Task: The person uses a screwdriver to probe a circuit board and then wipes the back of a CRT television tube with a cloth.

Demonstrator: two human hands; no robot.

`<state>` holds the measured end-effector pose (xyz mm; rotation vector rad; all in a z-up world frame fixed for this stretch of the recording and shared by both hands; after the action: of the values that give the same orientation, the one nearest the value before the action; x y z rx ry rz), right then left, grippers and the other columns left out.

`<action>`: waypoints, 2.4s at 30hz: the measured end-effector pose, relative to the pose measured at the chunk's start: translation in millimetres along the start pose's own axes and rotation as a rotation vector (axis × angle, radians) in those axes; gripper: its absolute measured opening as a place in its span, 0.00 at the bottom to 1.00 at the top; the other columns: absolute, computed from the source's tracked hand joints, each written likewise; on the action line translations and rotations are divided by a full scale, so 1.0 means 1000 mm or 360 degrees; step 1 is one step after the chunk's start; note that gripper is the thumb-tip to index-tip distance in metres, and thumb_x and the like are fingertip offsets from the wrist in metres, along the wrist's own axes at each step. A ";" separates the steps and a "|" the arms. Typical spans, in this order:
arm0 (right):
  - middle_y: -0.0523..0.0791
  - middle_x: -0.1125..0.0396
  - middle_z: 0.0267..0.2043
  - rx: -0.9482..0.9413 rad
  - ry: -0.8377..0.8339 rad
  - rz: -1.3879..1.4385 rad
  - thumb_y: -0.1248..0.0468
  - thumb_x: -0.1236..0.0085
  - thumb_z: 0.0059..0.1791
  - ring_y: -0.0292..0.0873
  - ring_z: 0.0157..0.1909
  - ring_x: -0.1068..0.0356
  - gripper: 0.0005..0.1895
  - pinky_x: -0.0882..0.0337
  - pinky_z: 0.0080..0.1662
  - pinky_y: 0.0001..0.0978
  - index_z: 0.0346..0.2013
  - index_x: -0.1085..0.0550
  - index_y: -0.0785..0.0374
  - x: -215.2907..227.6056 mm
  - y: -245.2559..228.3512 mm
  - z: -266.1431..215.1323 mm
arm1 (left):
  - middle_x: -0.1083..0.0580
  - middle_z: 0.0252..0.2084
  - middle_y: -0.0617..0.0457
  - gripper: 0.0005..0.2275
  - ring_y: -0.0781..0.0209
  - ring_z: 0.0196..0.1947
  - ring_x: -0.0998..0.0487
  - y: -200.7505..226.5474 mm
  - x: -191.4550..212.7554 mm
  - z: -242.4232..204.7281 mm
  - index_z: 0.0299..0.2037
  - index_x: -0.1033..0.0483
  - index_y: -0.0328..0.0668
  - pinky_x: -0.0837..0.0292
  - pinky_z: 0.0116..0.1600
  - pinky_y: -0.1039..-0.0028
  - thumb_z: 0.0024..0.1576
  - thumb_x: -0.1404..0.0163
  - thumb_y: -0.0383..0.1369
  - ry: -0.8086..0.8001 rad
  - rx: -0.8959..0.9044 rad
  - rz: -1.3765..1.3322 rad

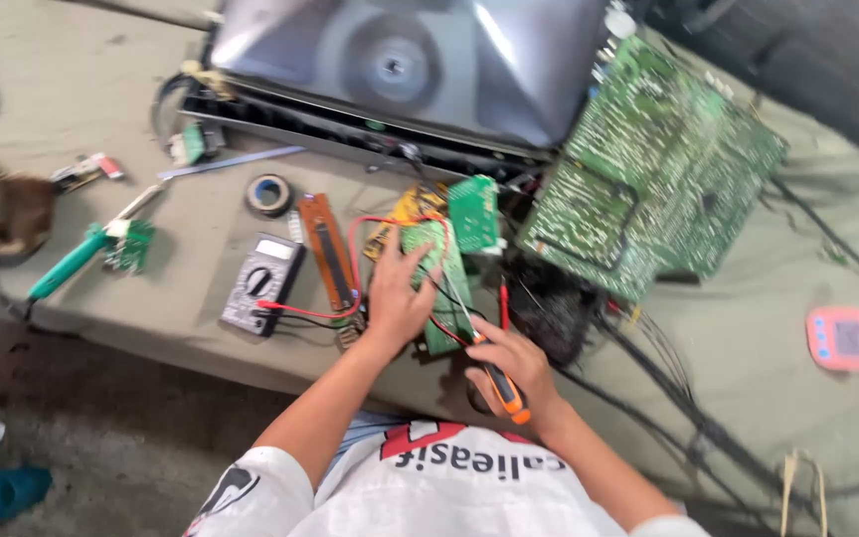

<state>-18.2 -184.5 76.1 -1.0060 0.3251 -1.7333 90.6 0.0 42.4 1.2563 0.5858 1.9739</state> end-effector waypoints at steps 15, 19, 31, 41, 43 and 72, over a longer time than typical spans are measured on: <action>0.54 0.26 0.57 -0.0079 0.0091 0.0184 0.58 0.37 0.50 0.58 0.44 0.22 0.08 0.24 0.43 0.46 0.40 0.21 0.57 0.002 0.007 -0.008 | 0.48 0.75 0.32 0.15 0.28 0.71 0.41 -0.008 -0.010 -0.004 0.61 0.24 0.60 0.47 0.71 0.44 0.64 0.50 0.41 -0.0248 0.0219 -0.0065; 0.55 0.27 0.59 -0.0068 0.0061 0.0226 0.59 0.37 0.50 0.59 0.44 0.23 0.08 0.24 0.42 0.46 0.40 0.21 0.59 0.003 0.005 -0.015 | 0.46 0.74 0.28 0.15 0.23 0.69 0.40 -0.001 -0.006 -0.002 0.61 0.23 0.56 0.46 0.71 0.42 0.64 0.48 0.40 -0.0191 0.0149 -0.0086; 0.54 0.26 0.57 -0.0153 0.0200 0.0338 0.60 0.32 0.46 0.58 0.50 0.23 0.11 0.24 0.49 0.43 0.42 0.20 0.59 0.018 0.021 0.020 | 0.40 0.70 0.29 0.14 0.27 0.65 0.33 -0.005 -0.006 -0.005 0.57 0.21 0.53 0.40 0.68 0.48 0.61 0.44 0.38 -0.0070 0.0001 -0.0026; 0.51 0.27 0.31 -0.0352 0.0385 0.0618 0.72 0.40 0.52 0.45 0.31 0.27 0.08 0.29 0.38 0.33 0.28 0.26 0.66 0.032 0.091 0.040 | 0.36 0.68 0.30 0.15 0.29 0.64 0.30 -0.008 -0.005 -0.004 0.59 0.23 0.55 0.35 0.67 0.51 0.63 0.49 0.39 0.0002 -0.0051 -0.0141; 0.53 0.29 0.29 -0.0399 0.0453 0.0739 0.74 0.44 0.53 0.41 0.25 0.29 0.10 0.30 0.31 0.29 0.27 0.27 0.70 0.033 0.095 0.036 | 0.36 0.68 0.29 0.15 0.29 0.64 0.30 -0.009 -0.005 -0.004 0.60 0.23 0.53 0.35 0.68 0.51 0.64 0.50 0.40 0.0004 -0.0046 -0.0164; 0.65 0.32 0.31 -0.0440 0.0586 0.1103 0.59 0.56 0.61 0.56 0.29 0.26 0.24 0.26 0.29 0.34 0.26 0.32 0.73 0.028 0.124 0.011 | 0.36 0.70 0.46 0.22 0.38 0.67 0.30 -0.010 -0.013 -0.010 0.62 0.26 0.62 0.31 0.68 0.49 0.58 0.39 0.31 -0.0097 0.0073 -0.0244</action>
<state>67.9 -257.1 16.3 -0.6383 1.0418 -1.2356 88.1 -3.9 23.5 1.2566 0.6799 1.7990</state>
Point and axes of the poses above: each hand's wrist, its own z-axis towards the middle knuckle, its own x-axis out of the back of the hand, y = z × x, the point moved 10 cm from there along z, towards the middle knuckle
